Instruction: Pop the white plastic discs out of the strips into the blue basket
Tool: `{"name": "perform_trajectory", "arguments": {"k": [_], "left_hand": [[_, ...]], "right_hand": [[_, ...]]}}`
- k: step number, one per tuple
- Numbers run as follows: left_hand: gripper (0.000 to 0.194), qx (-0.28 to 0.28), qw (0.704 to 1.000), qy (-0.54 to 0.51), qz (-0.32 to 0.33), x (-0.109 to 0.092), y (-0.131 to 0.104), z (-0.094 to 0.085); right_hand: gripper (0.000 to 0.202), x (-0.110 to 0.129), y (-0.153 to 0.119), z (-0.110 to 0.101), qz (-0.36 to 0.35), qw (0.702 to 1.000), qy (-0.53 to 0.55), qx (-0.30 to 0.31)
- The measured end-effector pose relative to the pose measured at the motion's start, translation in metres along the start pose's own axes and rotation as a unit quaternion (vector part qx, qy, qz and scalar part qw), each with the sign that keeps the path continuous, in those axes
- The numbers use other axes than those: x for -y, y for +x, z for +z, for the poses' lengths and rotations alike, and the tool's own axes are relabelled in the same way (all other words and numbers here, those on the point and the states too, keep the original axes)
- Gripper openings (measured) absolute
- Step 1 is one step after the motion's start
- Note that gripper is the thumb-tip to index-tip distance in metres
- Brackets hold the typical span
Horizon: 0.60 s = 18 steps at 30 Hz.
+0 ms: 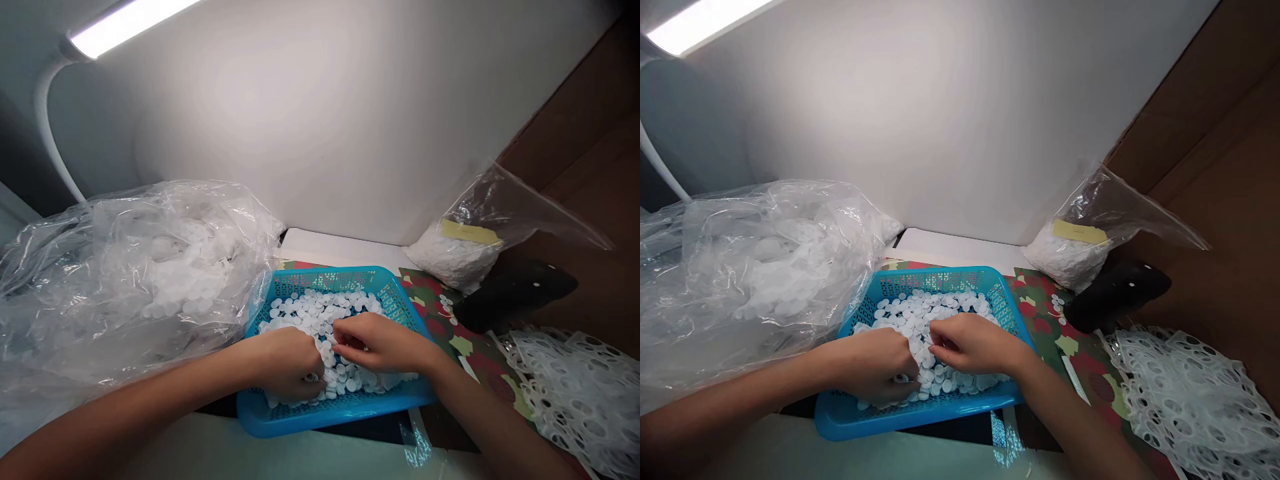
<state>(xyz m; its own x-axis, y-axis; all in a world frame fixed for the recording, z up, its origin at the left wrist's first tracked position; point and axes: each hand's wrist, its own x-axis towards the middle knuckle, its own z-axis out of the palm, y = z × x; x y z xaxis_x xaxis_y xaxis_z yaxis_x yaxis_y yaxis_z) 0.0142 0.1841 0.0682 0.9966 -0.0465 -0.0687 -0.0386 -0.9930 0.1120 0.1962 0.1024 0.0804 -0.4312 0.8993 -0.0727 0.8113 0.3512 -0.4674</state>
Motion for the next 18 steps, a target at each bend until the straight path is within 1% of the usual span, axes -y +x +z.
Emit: {"name": "perform_trajectory", "arguments": {"k": [6, 11, 13, 16, 18], "left_hand": [[0.026, 0.019, 1.000, 0.004, -0.005, 0.0000, 0.0007, -0.0007], [0.027, 0.026, 1.000, 0.002, -0.004, 0.0006, 0.0008, 0.0005], [0.027, 0.024, 1.000, 0.003, -0.002, 0.0010, 0.0009, 0.0012], [0.027, 0.023, 1.000, 0.001, -0.002, 0.0015, 0.0012, 0.0020], [0.026, 0.023, 1.000, 0.000, -0.003, 0.0017, 0.0013, 0.0022]], "right_hand": [[0.019, -0.0020, 0.0016, 0.0030, -0.019, 0.999, -0.028, -0.032], [0.019, -0.0040, 0.0011, 0.0033, -0.018, 0.999, -0.033, -0.040], [0.015, -0.0038, 0.0004, 0.0022, -0.016, 0.999, -0.022, -0.032], [0.003, -0.0025, -0.0007, 0.0000, -0.026, 1.000, 0.004, -0.006], [0.013, -0.0017, -0.0012, -0.0011, -0.036, 0.999, 0.020, 0.022]]}}
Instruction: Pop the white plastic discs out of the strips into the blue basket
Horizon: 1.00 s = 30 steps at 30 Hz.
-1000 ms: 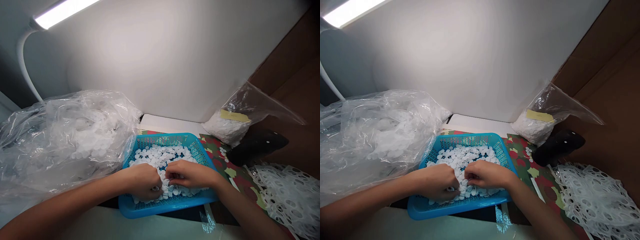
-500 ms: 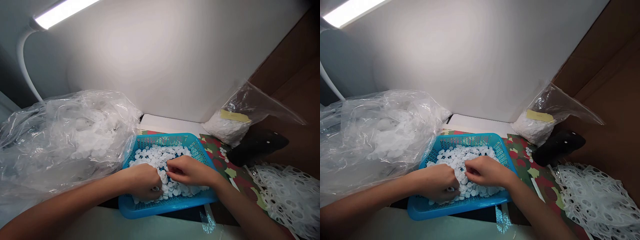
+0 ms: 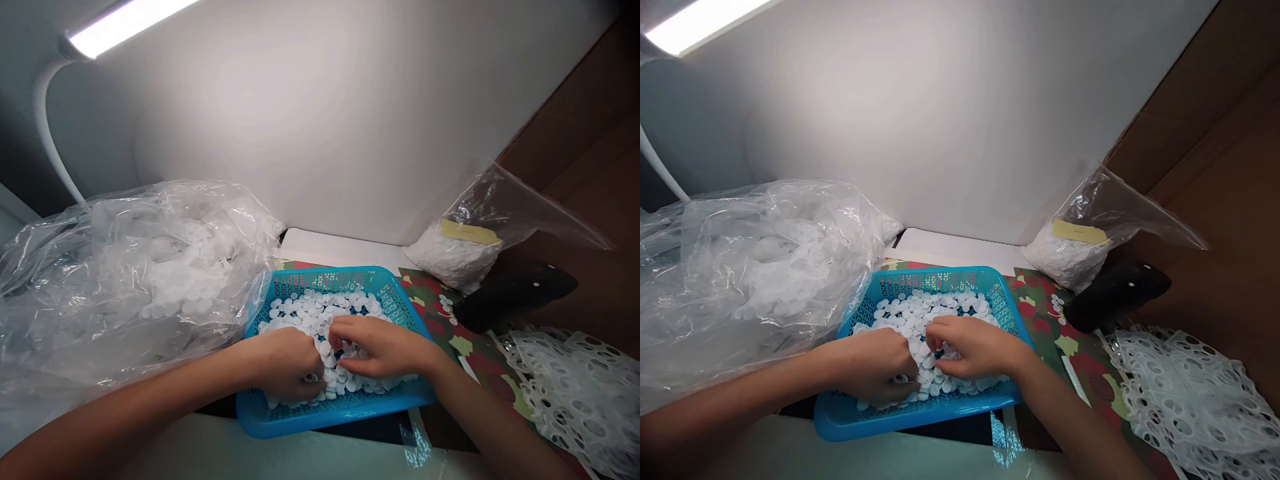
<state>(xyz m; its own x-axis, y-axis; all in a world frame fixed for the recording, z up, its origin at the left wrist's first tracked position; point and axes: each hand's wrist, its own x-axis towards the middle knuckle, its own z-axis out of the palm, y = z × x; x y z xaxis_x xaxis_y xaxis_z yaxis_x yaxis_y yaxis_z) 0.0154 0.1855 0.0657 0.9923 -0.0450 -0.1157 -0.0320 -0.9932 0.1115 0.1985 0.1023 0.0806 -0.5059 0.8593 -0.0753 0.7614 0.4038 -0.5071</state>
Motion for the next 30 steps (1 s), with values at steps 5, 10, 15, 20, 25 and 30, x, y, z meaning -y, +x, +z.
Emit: {"name": "perform_trajectory", "arguments": {"k": [5, 10, 15, 20, 25, 30], "left_hand": [[0.025, 0.007, 1.000, 0.002, 0.003, 0.000, 0.000, -0.001], [0.026, 0.016, 1.000, 0.005, -0.001, -0.002, -0.001, -0.003], [0.027, 0.016, 1.000, 0.002, -0.004, -0.002, -0.001, -0.003], [0.026, 0.014, 1.000, 0.003, -0.006, -0.002, 0.000, -0.003], [0.026, 0.007, 1.000, 0.006, -0.003, -0.002, 0.000, -0.002], [0.027, 0.007, 1.000, 0.001, -0.001, -0.001, 0.000, 0.000]], "right_hand": [[0.036, -0.001, 0.001, -0.001, 0.004, 0.998, 0.024, 0.061], [0.034, -0.004, 0.001, -0.001, 0.016, 0.995, 0.035, 0.090], [0.015, -0.007, 0.001, 0.002, -0.006, 0.994, 0.036, 0.104], [0.008, -0.009, 0.001, 0.008, 0.002, 0.996, 0.014, 0.093], [0.011, -0.010, -0.001, 0.010, 0.020, 0.996, 0.003, 0.086], [0.013, -0.010, 0.000, 0.009, 0.020, 0.996, -0.002, 0.088]]}}
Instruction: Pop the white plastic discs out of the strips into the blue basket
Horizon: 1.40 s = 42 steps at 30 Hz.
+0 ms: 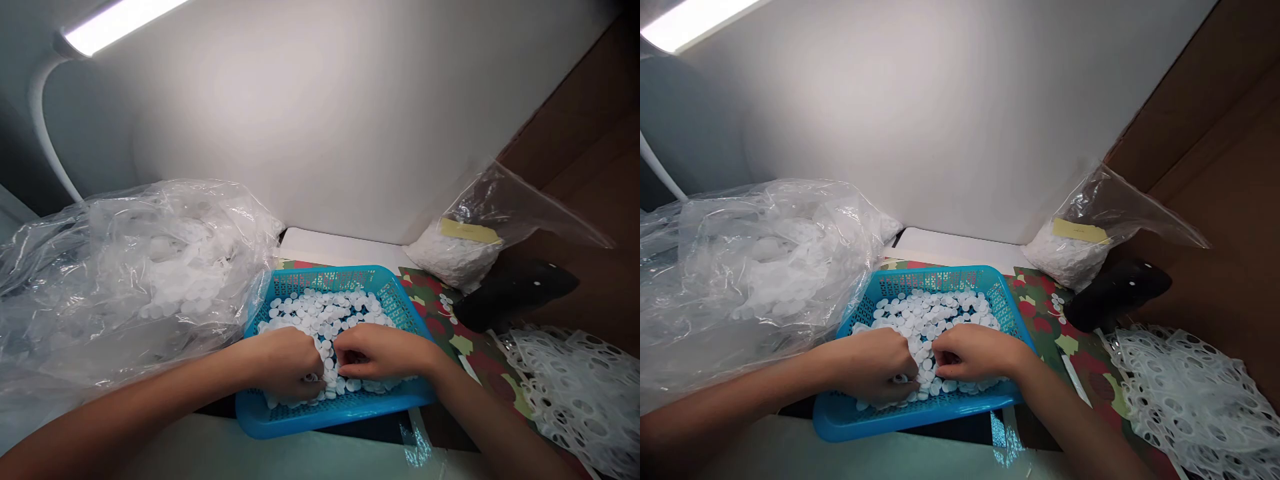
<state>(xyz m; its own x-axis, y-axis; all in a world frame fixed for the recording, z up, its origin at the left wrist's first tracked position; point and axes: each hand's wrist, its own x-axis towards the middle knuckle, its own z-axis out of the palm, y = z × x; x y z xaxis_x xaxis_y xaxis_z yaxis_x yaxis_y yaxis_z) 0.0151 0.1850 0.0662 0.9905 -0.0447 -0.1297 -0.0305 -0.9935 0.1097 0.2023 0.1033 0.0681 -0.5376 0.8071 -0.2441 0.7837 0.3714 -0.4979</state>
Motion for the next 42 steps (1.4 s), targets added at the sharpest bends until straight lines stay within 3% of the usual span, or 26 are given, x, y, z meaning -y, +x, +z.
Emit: {"name": "perform_trajectory", "arguments": {"k": [8, 16, 21, 29, 42], "left_hand": [[0.026, 0.005, 1.000, -0.001, -0.001, -0.0003, 0.0003, -0.0013], [0.027, 0.007, 1.000, -0.002, 0.000, -0.0001, -0.0001, -0.0013], [0.027, 0.003, 1.000, -0.006, -0.002, -0.0004, 0.0002, -0.0031], [0.026, -0.011, 1.000, 0.001, 0.000, -0.0020, -0.0002, -0.0037], [0.026, -0.012, 1.000, -0.003, 0.005, -0.0008, 0.0002, -0.0014]], "right_hand": [[0.015, 0.0010, -0.0016, 0.0000, -0.011, 1.000, 0.002, 0.002], [0.004, 0.0031, -0.0006, -0.0030, 0.014, 1.000, 0.020, -0.011], [0.017, 0.0049, -0.0010, -0.0049, 0.020, 0.998, 0.022, -0.048], [0.025, 0.0031, -0.0010, -0.0046, 0.030, 0.999, 0.036, -0.016], [0.009, 0.0012, 0.0002, -0.0017, 0.026, 0.999, 0.033, 0.008]]}}
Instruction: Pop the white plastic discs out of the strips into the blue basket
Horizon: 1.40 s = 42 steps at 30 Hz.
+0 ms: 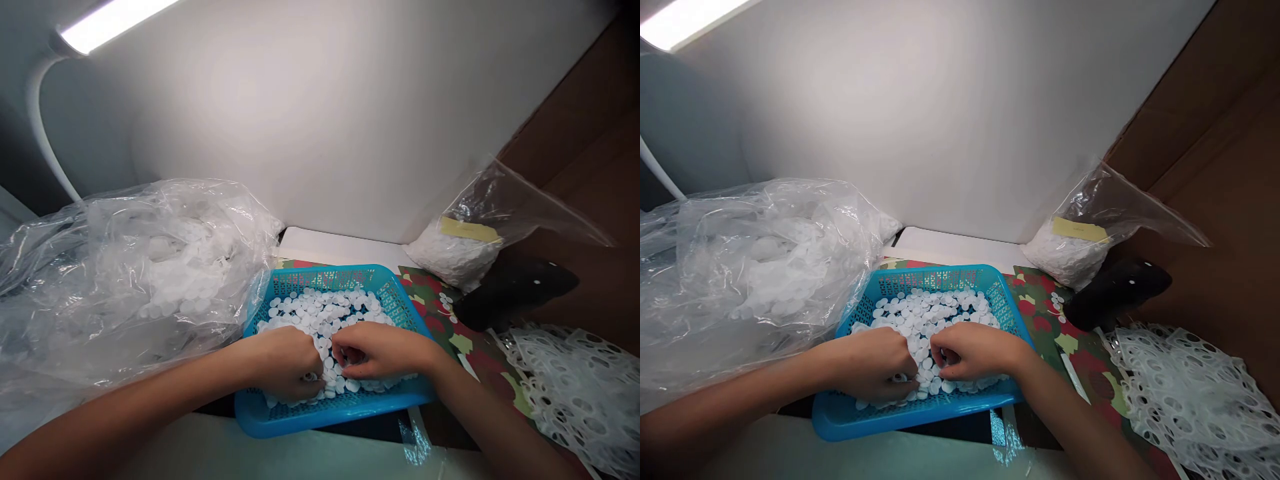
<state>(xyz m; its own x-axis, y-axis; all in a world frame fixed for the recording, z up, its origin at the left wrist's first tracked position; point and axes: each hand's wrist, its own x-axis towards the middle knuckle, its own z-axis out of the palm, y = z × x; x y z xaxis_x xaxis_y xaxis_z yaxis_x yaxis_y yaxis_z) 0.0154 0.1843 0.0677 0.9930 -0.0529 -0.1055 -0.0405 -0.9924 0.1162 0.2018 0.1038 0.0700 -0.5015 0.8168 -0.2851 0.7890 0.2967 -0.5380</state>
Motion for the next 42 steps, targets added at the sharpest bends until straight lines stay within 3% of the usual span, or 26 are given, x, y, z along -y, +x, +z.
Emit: {"name": "perform_trajectory", "arguments": {"k": [11, 17, 32, 42], "left_hand": [[0.026, -0.010, 1.000, 0.004, -0.002, -0.0006, -0.0006, -0.0015], [0.026, -0.010, 1.000, 0.001, -0.006, -0.0006, -0.0003, -0.0004], [0.027, -0.017, 1.000, -0.008, 0.002, 0.0004, -0.0004, 0.0009], [0.027, 0.014, 1.000, -0.004, -0.006, 0.0006, 0.0001, -0.0015]], "right_hand": [[0.009, 0.0010, 0.0001, 0.0004, 0.008, 1.000, 0.002, -0.002], [0.025, 0.0010, -0.0003, -0.0003, 0.030, 0.999, -0.010, -0.010], [0.017, 0.0000, -0.0005, -0.0002, 0.030, 1.000, -0.005, 0.005], [0.020, 0.0003, -0.0010, 0.0001, 0.032, 0.999, -0.007, -0.004]]}}
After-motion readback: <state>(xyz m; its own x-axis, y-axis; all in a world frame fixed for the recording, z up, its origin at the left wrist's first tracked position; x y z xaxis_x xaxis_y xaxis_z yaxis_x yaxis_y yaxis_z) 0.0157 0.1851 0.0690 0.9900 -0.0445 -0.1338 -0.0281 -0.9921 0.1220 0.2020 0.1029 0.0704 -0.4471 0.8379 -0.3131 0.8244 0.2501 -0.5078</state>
